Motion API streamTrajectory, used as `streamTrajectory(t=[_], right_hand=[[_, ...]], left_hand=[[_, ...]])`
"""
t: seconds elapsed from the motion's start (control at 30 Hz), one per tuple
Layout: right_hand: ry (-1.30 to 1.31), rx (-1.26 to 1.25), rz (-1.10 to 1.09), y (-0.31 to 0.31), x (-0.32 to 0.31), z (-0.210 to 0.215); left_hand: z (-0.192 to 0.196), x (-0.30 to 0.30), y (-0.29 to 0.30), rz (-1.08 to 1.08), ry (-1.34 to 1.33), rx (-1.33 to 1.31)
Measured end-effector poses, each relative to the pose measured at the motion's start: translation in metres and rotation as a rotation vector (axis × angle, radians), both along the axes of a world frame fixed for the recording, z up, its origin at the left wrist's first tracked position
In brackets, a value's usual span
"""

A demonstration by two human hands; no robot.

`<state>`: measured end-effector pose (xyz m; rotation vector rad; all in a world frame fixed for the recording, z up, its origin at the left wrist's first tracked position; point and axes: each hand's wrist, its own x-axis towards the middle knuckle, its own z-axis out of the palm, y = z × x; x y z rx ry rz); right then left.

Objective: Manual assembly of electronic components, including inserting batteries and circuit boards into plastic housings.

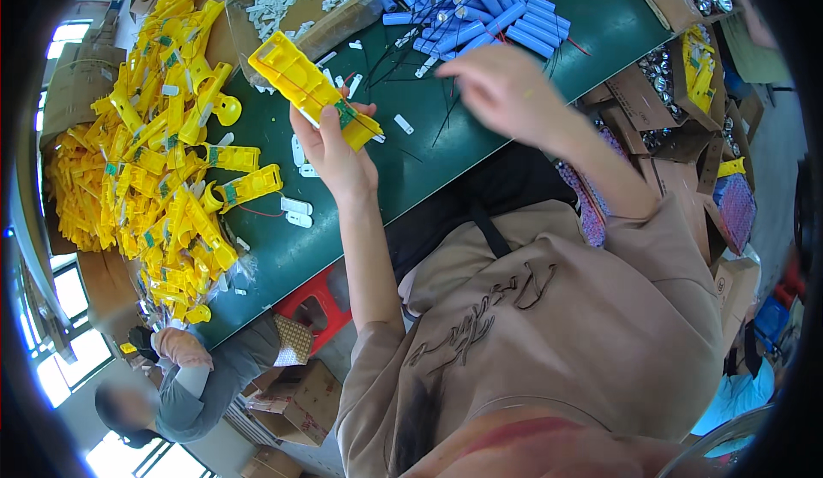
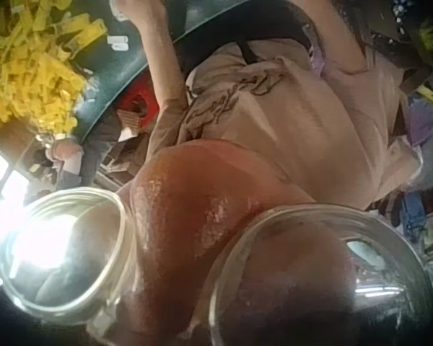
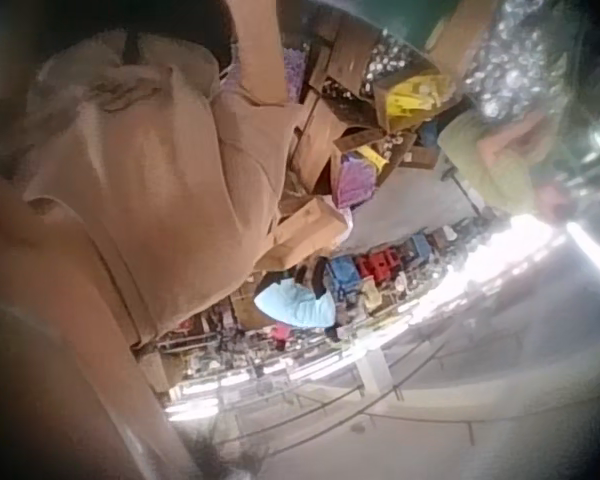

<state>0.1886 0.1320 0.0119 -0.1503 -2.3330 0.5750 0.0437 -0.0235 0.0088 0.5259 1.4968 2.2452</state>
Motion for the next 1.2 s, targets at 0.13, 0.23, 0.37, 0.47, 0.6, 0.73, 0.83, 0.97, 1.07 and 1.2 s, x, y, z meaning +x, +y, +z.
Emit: streamTrajectory(t=[0.13, 0.23, 0.37, 0.47, 0.6, 0.73, 0.83, 0.97, 1.07, 1.2], right_hand=[[-0.287, 0.317, -0.049, 0.046, 0.025, -0.010], [-0.331, 0.432, 0.014, 0.046, 0.020, -0.013], [-0.450, 0.391, 0.130, 0.049, 0.017, -0.016], [-0.449, 0.475, 0.153, 0.038, 0.016, -0.016], [-0.492, 0.166, 0.089, 0.032, 0.009, 0.007], [-0.189, -0.426, 0.212, 0.008, -0.008, 0.032], [0.025, -0.493, 0.255, -0.023, -0.038, 0.037], [0.119, -0.362, 0.247, -0.041, -0.074, 0.021], [0.179, -0.304, 0.206, -0.045, -0.086, 0.012], [0.176, -0.348, 0.106, -0.050, -0.095, -0.001]], left_hand=[[-0.002, 0.001, -0.005, -0.038, 0.000, 0.033], [-0.005, 0.006, -0.005, -0.059, -0.072, 0.050], [-0.009, 0.007, -0.010, -0.083, -0.081, 0.045], [-0.012, 0.009, -0.014, -0.100, -0.079, 0.051], [-0.013, 0.013, -0.014, -0.108, -0.055, 0.042], [-0.013, 0.020, -0.013, -0.093, -0.004, 0.000], [-0.013, 0.027, -0.009, -0.102, 0.012, 0.012], [-0.005, 0.036, -0.009, -0.059, 0.096, -0.056], [-0.005, 0.037, -0.012, -0.083, 0.123, -0.135], [-0.011, 0.034, -0.011, -0.047, 0.198, -0.188]])
